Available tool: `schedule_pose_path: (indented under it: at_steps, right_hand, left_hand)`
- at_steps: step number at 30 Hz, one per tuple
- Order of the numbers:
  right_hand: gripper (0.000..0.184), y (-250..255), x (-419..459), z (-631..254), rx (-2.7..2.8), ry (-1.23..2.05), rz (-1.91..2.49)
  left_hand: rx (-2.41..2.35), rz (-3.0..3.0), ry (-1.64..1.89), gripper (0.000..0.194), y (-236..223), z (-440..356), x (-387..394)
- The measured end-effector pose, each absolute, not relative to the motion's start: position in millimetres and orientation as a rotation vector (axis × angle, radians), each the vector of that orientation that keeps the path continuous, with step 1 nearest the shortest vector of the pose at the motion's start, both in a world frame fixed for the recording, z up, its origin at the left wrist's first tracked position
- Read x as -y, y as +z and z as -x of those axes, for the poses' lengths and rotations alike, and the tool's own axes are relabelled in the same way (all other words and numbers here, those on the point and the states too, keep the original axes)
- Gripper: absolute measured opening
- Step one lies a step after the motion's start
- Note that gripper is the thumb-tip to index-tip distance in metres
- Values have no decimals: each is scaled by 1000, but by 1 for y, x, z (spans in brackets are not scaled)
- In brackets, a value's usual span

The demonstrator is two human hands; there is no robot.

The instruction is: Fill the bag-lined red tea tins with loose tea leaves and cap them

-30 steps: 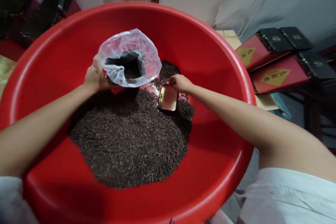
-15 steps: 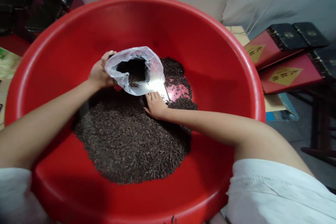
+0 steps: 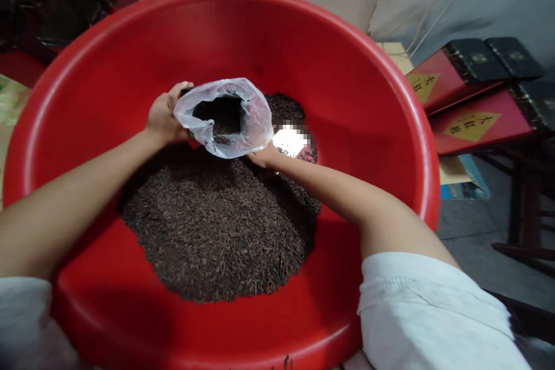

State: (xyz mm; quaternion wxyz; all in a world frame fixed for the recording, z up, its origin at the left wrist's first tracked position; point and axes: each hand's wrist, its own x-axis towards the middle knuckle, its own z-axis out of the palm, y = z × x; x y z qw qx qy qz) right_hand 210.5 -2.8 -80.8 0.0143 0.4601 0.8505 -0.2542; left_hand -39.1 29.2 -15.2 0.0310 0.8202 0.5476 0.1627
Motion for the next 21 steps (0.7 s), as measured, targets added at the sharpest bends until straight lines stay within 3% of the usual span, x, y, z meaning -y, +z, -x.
schedule_pose_path:
  at_steps: [3, 11, 17, 21]
  right_hand:
    - [59, -83, 16, -188, -2680, -803, -1376]
    - [106, -58, 71, -147, -2696, -1237, -1007]
    - [93, -21, 84, -168, -2318, -1459, -911]
    - [58, -7, 96, -178, -2110, -1671, -993]
  left_hand:
    - [-1673, -2557, 484, 106, -16, 39, -29]
    - [-1649, -2576, 403, 94, -8, 38, -23]
    - [-1654, -2614, 385, 93, -6, 38, -25]
    - [-1676, -2621, 387, 93, -6, 38, -25]
